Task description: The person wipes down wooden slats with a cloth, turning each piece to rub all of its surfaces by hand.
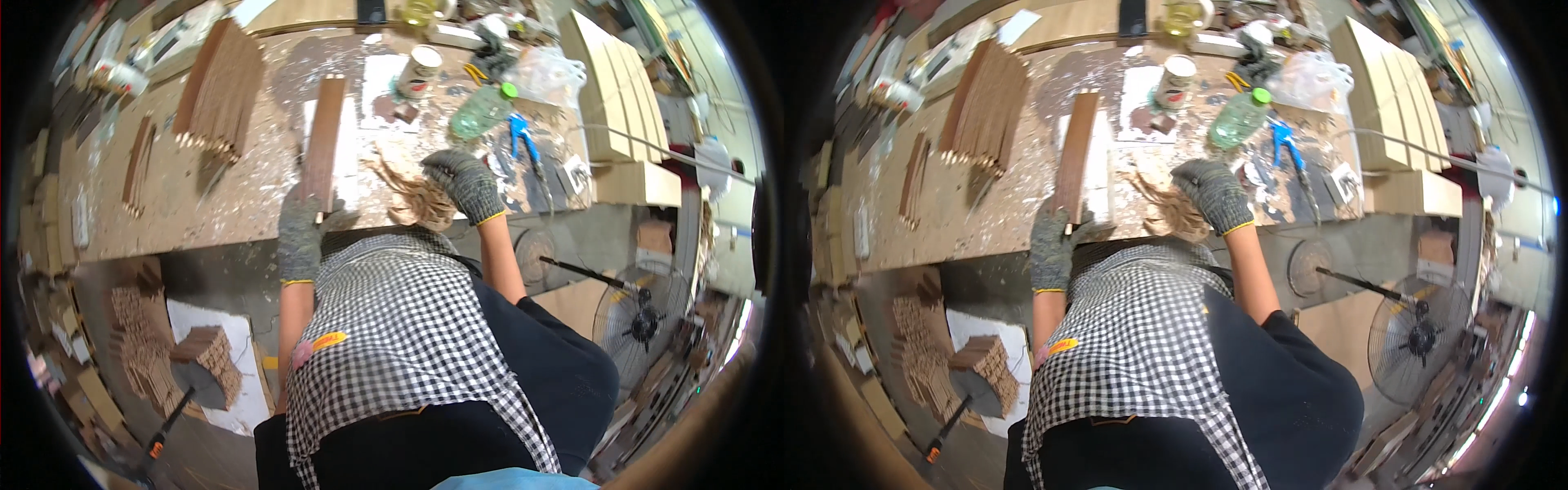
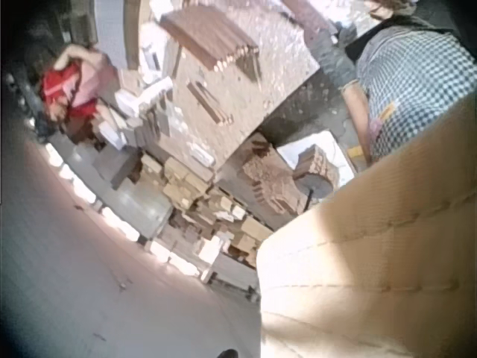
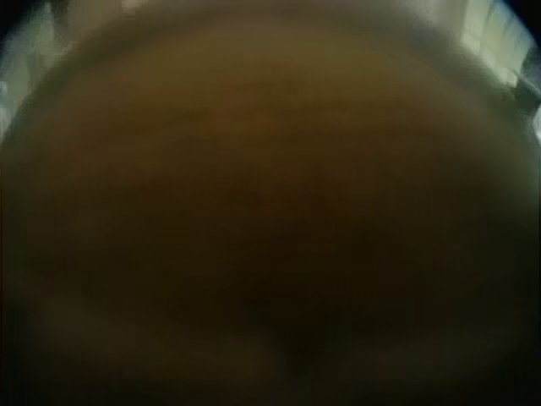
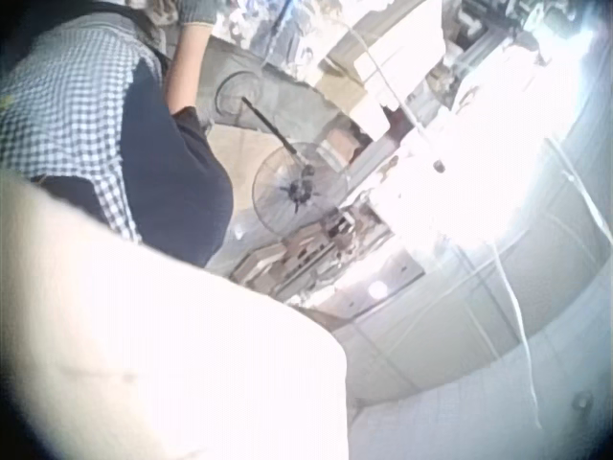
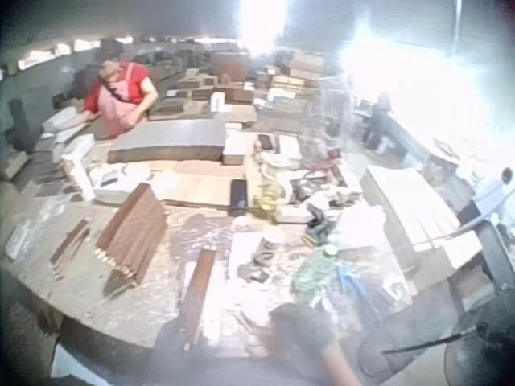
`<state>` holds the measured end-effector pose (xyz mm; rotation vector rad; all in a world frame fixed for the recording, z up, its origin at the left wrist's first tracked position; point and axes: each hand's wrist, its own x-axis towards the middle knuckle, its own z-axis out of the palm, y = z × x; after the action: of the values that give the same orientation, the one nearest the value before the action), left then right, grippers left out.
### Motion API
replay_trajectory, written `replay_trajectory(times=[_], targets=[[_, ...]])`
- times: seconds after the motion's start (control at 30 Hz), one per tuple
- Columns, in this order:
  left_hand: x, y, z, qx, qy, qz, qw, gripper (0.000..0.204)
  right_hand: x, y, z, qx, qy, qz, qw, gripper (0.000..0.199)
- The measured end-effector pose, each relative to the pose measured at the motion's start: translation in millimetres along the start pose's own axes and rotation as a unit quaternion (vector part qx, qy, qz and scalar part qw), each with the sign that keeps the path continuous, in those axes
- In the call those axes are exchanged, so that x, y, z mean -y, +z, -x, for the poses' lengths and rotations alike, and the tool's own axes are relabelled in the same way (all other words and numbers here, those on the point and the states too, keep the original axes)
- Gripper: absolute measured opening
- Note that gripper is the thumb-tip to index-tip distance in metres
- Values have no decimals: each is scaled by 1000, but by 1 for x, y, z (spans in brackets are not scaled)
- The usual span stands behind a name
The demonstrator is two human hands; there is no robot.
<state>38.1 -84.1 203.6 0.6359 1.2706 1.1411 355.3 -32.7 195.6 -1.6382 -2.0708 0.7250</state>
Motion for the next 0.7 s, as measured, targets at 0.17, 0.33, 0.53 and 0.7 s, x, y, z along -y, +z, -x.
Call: replay_trajectory(times=[0.17,0.33,0.53,0.7], targets=[[-6,9,-2,-23,-43,79,996,60,-51,-35,27,-195,249,252,915,47],[-10,20,-5,-59,-51,75,994,57,-79,-29,36,-147,302,76,939,83],[0,10,-8,-53,-55,73,994,49,-81,-40,57,-278,327,81,899,69],[16,1,-19,-70,-30,72,994,56,-111,-34,79,-209,347,266,875,69]])
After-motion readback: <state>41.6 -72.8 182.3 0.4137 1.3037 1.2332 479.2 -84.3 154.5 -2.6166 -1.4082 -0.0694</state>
